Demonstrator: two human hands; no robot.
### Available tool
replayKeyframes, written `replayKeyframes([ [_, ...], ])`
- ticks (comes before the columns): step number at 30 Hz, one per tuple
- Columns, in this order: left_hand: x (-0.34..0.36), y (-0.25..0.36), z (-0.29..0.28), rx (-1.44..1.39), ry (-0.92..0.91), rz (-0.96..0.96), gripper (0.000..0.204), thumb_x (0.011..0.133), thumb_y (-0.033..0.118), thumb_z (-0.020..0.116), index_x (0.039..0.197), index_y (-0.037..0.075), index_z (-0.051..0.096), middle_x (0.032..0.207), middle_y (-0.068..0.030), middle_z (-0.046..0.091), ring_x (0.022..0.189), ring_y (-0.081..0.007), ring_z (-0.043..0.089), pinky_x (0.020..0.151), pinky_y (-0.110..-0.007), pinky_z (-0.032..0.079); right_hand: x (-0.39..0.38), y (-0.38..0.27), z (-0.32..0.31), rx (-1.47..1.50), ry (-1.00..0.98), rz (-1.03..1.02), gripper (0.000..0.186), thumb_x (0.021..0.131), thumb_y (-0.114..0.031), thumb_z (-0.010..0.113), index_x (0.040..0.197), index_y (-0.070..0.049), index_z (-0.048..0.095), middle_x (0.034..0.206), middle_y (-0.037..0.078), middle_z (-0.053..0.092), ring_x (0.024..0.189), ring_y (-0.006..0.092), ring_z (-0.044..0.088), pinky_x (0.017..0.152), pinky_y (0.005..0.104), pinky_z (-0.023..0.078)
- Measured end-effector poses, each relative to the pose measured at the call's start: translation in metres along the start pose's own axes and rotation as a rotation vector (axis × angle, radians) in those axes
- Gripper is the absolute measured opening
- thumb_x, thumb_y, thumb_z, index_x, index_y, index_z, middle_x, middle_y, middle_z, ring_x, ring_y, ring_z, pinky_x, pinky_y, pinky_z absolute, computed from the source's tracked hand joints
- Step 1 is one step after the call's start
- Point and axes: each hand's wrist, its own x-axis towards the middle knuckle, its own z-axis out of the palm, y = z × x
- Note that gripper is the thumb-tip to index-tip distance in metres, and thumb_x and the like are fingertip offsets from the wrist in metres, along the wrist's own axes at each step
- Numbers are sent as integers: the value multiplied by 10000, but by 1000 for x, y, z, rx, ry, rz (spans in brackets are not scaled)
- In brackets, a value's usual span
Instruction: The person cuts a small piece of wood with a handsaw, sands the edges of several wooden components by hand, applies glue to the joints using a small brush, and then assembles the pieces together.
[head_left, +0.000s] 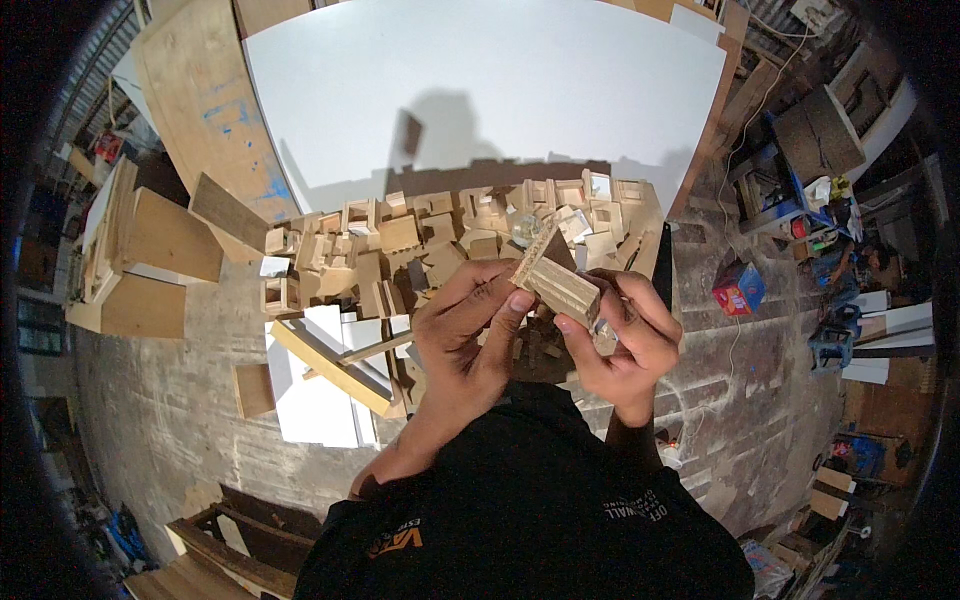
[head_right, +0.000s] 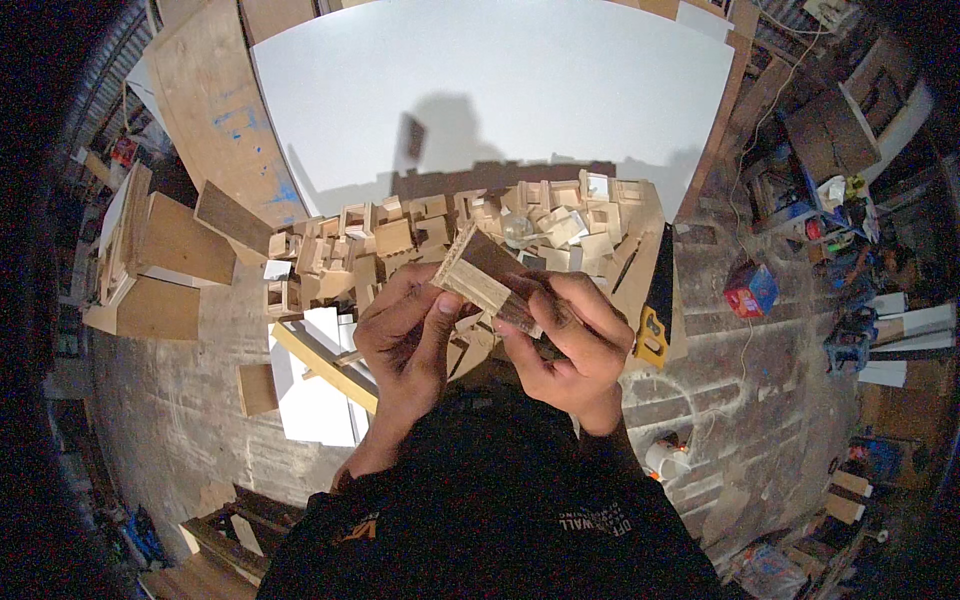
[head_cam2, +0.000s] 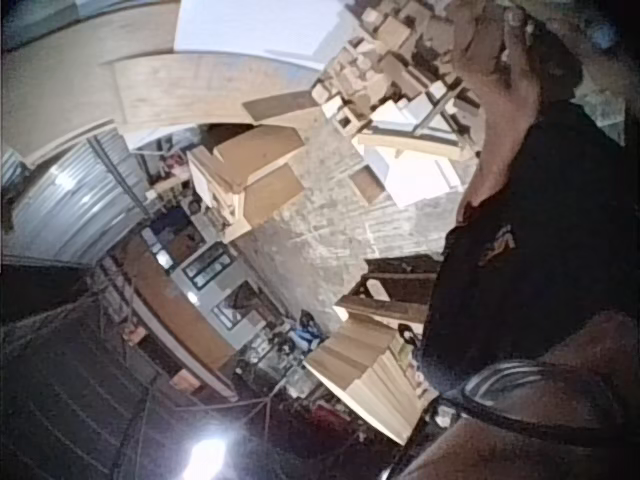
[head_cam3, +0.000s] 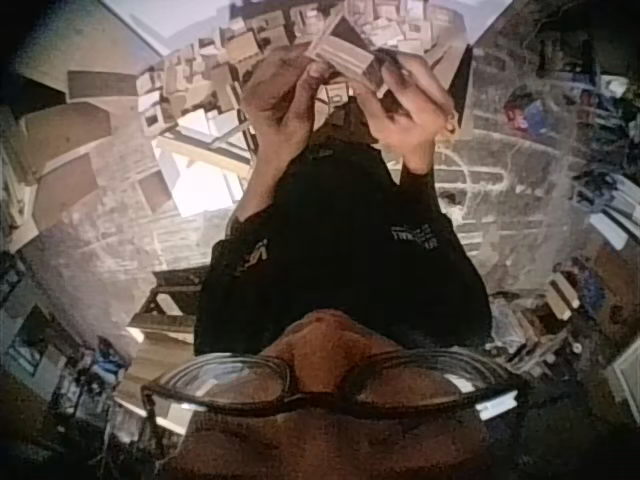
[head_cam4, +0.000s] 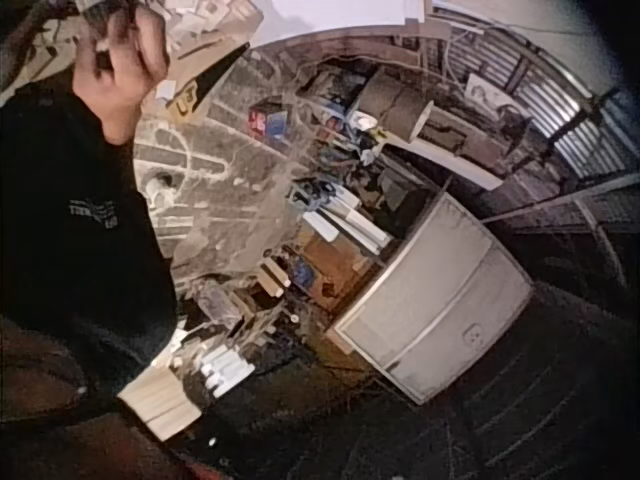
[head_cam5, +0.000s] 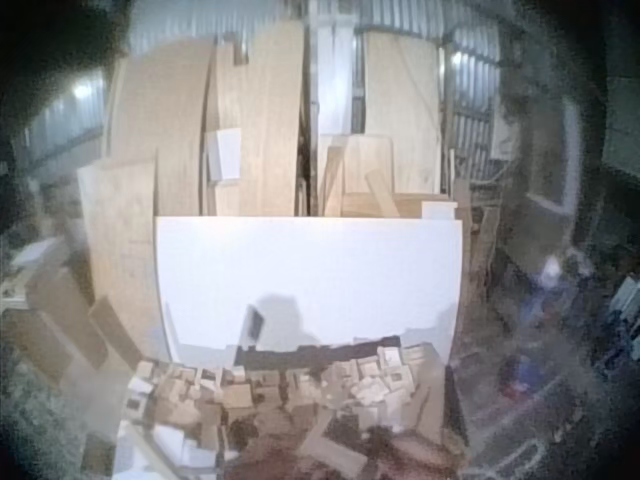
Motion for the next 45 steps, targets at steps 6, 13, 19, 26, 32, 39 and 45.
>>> replayKeyframes([
  [6, 0, -3, 0, 1, 3, 7, 165, 890, -19, 659, 1040, -52, 719, 973, -140, 701, 825, -150, 653, 715, -246, 511, 0, -1, -1, 1, -18, -5, 313, 694, 15, 815, 961, 63, 657, 997, 194, 664, 840, 284, 698, 712, 329, 554],
  [13, 0, -4, 0, 3, 30, 21, 154, 891, -14, 664, 1028, -48, 724, 963, -137, 701, 821, -147, 655, 708, -245, 513, 3, -5, 0, 20, -47, 18, 299, 700, 34, 805, 949, 80, 647, 980, 197, 657, 882, 303, 714, 721, 328, 567],
  [19, 0, -4, 0, -13, 21, 28, 153, 899, -4, 662, 1033, -40, 726, 963, -129, 699, 802, -135, 653, 687, -243, 519, 2, -5, 1, 29, -35, 21, 296, 693, 46, 796, 945, 82, 644, 979, 195, 654, 885, 304, 716, 716, 335, 571],
  [26, -2, 1, -1, 0, -16, 17, 241, 878, 59, 711, 1084, -65, 695, 1035, -138, 678, 877, -147, 664, 731, -248, 555, 1, -5, 1, 1, -39, 23, 347, 685, 54, 771, 1017, 46, 670, 1000, 177, 650, 866, 294, 704, 695, 330, 562],
  [32, -5, 9, 11, -138, -12, 11, 497, 786, 107, 817, 1186, -94, 600, 1101, -141, 645, 998, -183, 658, 813, -281, 590, -6, 2, 4, 12, -6, -16, 510, 614, 43, 745, 1112, -55, 706, 1028, 154, 642, 834, 282, 646, 692, 339, 542],
  [39, -19, -11, 16, -375, 205, -59, 491, 798, 163, 821, 1161, -70, 586, 1065, -120, 653, 965, -150, 622, 852, -292, 507, 14, -14, -4, -114, -27, 20, 585, 623, -225, 849, 1167, -60, 712, 1091, 152, 664, 956, 266, 583, 757, 348, 525],
  [45, -24, -11, 13, -421, 299, -83, 499, 821, 225, 797, 1158, -73, 581, 1000, -87, 644, 911, -130, 596, 840, -284, 478, 2, 8, -5, 232, 10, 262, 844, 643, -410, 898, 1290, 40, 595, 1120, 164, 668, 948, 232, 651, 728, 306, 522],
])
